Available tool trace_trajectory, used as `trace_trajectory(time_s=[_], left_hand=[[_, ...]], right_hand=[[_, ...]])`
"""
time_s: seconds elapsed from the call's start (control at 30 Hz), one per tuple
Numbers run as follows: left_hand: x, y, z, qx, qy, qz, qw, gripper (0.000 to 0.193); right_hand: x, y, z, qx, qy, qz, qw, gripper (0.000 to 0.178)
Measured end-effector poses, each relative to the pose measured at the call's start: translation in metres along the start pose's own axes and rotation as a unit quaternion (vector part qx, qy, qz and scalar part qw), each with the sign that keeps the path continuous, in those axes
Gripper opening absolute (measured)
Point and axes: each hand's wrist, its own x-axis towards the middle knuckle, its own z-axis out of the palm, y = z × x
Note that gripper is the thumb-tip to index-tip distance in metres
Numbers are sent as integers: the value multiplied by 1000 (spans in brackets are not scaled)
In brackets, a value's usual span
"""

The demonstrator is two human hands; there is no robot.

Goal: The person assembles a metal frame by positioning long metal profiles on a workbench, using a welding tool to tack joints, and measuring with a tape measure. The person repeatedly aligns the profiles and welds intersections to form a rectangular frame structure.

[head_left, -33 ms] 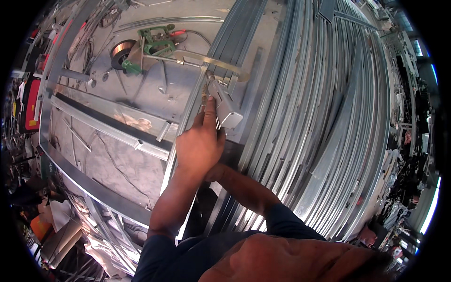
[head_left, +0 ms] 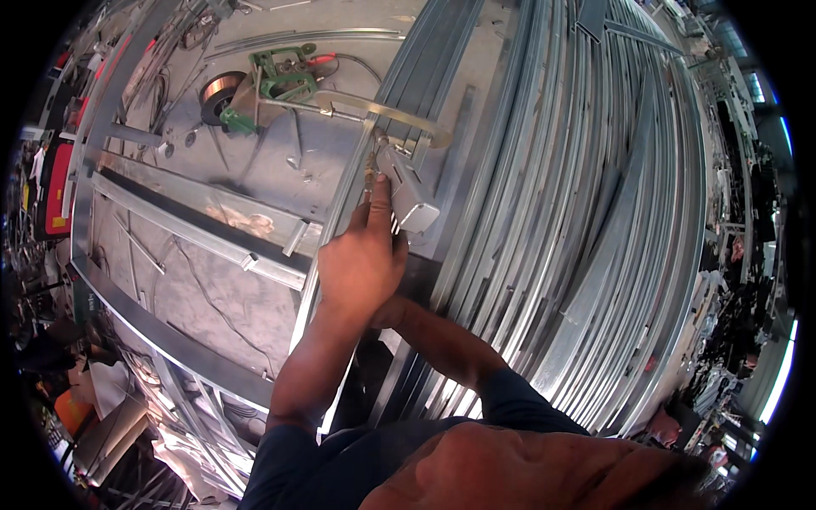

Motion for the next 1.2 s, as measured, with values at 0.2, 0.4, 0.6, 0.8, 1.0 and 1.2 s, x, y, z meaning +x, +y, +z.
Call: trace_trajectory(time_s=[0.2,0.4,0.6,0.8,1.0,1.2], left_hand=[[-1,-2,1,4,14,10,1000,87],[0,-1,-3,1,-22,-6,1000,90],[-2,1,-6,-18,-31,-22,999,87],[-2,1,-8,-27,-35,-24,999,87],[-3,1,-10,-25,-48,-33,998,86],[-6,0,-10,-34,-44,-33,998,86]], right_hand=[[-2,0,0,3,0,2,1000,63],[-1,-1,1,6,3,-3,1000,64],[-1,-7,7,12,0,-3,1000,64],[-6,15,-4,15,10,9,1000,66],[-4,2,3,-5,-5,6,1000,66],[-1,-9,7,-19,-25,31,999,69]])
